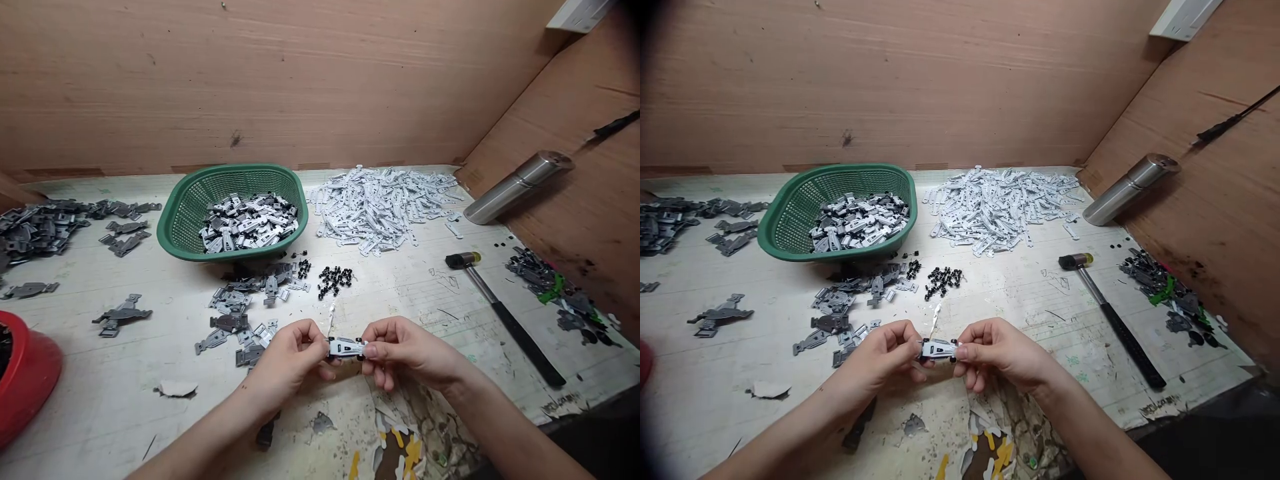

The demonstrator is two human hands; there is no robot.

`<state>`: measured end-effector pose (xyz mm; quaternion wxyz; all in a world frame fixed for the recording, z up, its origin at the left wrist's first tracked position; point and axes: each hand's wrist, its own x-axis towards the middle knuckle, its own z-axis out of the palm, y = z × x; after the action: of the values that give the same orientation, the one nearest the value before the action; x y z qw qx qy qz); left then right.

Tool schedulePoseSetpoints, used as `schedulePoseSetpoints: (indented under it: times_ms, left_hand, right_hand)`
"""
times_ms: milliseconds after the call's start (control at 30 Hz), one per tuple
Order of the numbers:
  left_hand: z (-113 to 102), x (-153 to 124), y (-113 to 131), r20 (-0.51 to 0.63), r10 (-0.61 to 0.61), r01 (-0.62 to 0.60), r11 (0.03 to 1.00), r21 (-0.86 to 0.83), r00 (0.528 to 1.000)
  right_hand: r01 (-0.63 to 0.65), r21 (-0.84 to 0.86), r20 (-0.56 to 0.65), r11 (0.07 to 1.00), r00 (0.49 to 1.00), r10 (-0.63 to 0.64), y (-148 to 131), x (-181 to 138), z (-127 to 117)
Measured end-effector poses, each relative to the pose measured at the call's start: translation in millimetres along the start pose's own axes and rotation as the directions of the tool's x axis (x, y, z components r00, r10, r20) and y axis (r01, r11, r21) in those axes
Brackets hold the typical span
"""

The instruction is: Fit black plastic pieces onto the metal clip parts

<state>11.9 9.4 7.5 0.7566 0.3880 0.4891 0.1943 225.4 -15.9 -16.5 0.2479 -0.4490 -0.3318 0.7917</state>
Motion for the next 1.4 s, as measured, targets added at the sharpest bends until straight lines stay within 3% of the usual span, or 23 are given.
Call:
schedulePoseSetpoints:
  times_ms: [300,467,567,633,733,800,867,933,1000,1067,1167,1333,1400]
  left_hand:
    - [0.2,-1.8,2.3,-0.011,-0.034,0.034,0.999,0.015,0.999]
    - [0.1,-2.1,-0.2,0.086,0.051,-0.044,0.996,-0.075,0.995]
    - [1.0,-2.6,-3.2,0.132,0.086,-0.085,0.996,-0.013,0.988]
    - [-0.1,-4.2,-1.2,0.103,0.125,-0.13,0.991,0.041,0.987]
    - [-10.0,-7.1,11.0,0.041,0.239,-0.242,0.951,0.192,0.97]
    - [-23.0,-6.3,20.8,-0.025,0.386,-0.349,0.859,0.374,0.922]
    - [-38.2,-1.5,26.3,-0.12,0.587,-0.37,0.642,0.672,0.801]
    - [-51.3,7.0,25.0,-0.09,0.732,-0.229,0.324,0.918,0.675]
    - [-59.5,16.5,18.8,-0.06,0.795,-0.063,0.122,0.99,0.604]
    - [-62.5,24.0,11.8,-0.076,0.808,0.07,0.043,0.997,0.585]
    - [-61.1,28.0,6.7,-0.104,0.793,0.17,0.0,0.985,0.6]
    - [-60.9,18.0,12.6,-0.141,0.713,0.198,0.003,0.98,0.687]
    - [-63.1,11.1,16.7,-0.155,0.689,0.218,-0.005,0.976,0.708]
  right_hand:
    - [0.086,0.025,-0.082,0.996,0.993,-0.083,7.5,3.6,10.6]
    - [0.174,0.022,-0.082,0.985,0.982,-0.171,10.4,2.2,19.0]
    - [0.21,0.019,-0.095,0.977,0.974,-0.208,17.7,4.4,23.2]
    - [0.226,0.023,-0.09,0.974,0.971,-0.223,18.2,5.5,23.8]
    - [0.263,-0.035,-0.035,0.964,0.964,-0.264,-4.7,8.4,23.4]
    - [0.367,-0.126,0.003,0.922,0.929,-0.37,-39.7,17.2,26.0]
    - [0.528,-0.208,0.012,0.823,0.843,-0.538,-84.1,35.8,33.2]
    - [0.615,-0.253,0.023,0.747,0.775,-0.631,-126.5,61.8,44.5]
    - [0.609,-0.327,-0.056,0.723,0.751,-0.658,-156.0,88.0,55.7]
    - [0.565,-0.455,-0.079,0.688,0.744,-0.663,-166.7,105.8,61.3]
    - [0.504,-0.64,-0.034,0.58,0.735,-0.677,-153.5,109.4,49.7]
    - [0.206,-0.911,-0.152,0.358,0.64,-0.754,-118.6,82.7,-10.8]
    - [0.147,-0.94,-0.145,0.308,0.646,-0.75,-109.0,72.8,-31.0]
